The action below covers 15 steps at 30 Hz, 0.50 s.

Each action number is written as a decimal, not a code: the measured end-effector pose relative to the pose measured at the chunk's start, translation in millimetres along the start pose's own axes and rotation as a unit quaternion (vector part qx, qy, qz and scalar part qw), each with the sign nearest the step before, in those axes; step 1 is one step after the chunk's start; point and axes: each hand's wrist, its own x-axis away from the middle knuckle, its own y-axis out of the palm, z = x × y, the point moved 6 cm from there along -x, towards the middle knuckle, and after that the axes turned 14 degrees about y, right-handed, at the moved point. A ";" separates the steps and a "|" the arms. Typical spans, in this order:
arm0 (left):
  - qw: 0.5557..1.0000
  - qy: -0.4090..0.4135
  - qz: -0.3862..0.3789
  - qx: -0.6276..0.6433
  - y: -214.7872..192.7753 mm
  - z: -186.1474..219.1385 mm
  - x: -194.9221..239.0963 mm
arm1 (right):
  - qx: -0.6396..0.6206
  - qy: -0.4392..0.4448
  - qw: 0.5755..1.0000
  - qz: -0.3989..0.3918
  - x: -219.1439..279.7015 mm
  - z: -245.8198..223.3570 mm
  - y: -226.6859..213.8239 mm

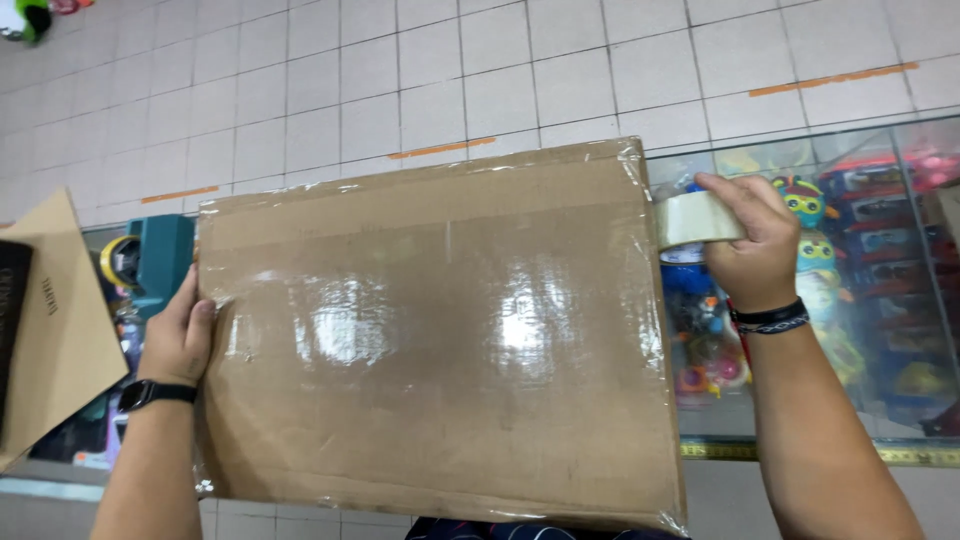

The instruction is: A person is sealing a large cardboard box with clear adhesive tape on a glass counter in a toy store.

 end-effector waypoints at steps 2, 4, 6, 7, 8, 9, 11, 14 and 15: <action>1.000 -0.013 -0.009 -0.011 0.7 -5.1 1.3 | -0.008 0.002 1.000 -0.005 2.7 5.8 2.9; 0.999 -0.019 -0.018 -0.020 0.0 -4.7 -4.8 | -0.013 0.006 1.000 -0.004 4.5 9.6 1.8; 0.995 -0.058 -0.086 0.001 2.5 -3.4 -5.7 | 0.007 0.000 1.000 -0.005 6.5 10.0 3.2; 0.994 -0.067 -0.081 -0.007 -2.6 6.2 -7.1 | -0.005 -0.003 1.000 -0.009 9.5 14.7 2.5; 0.989 -0.097 -0.107 0.021 -2.9 13.5 -7.0 | 0.005 -0.004 1.000 -0.011 12.3 19.9 2.5; 0.982 -0.127 -0.129 0.048 -4.3 21.2 -6.7 | 0.013 -0.008 1.000 -0.014 12.7 25.6 3.9; 0.992 -0.088 -0.088 0.033 2.2 17.1 -6.4 | 0.006 0.008 1.000 -0.021 19.0 25.2 8.8; 0.998 -0.006 -0.052 -0.032 9.5 37.1 -14.0 | -0.013 0.002 0.999 -0.035 20.7 54.7 20.3; 0.995 0.028 -0.055 -0.082 13.9 49.0 -14.5 | -0.031 -0.021 0.998 -0.046 21.3 67.4 24.9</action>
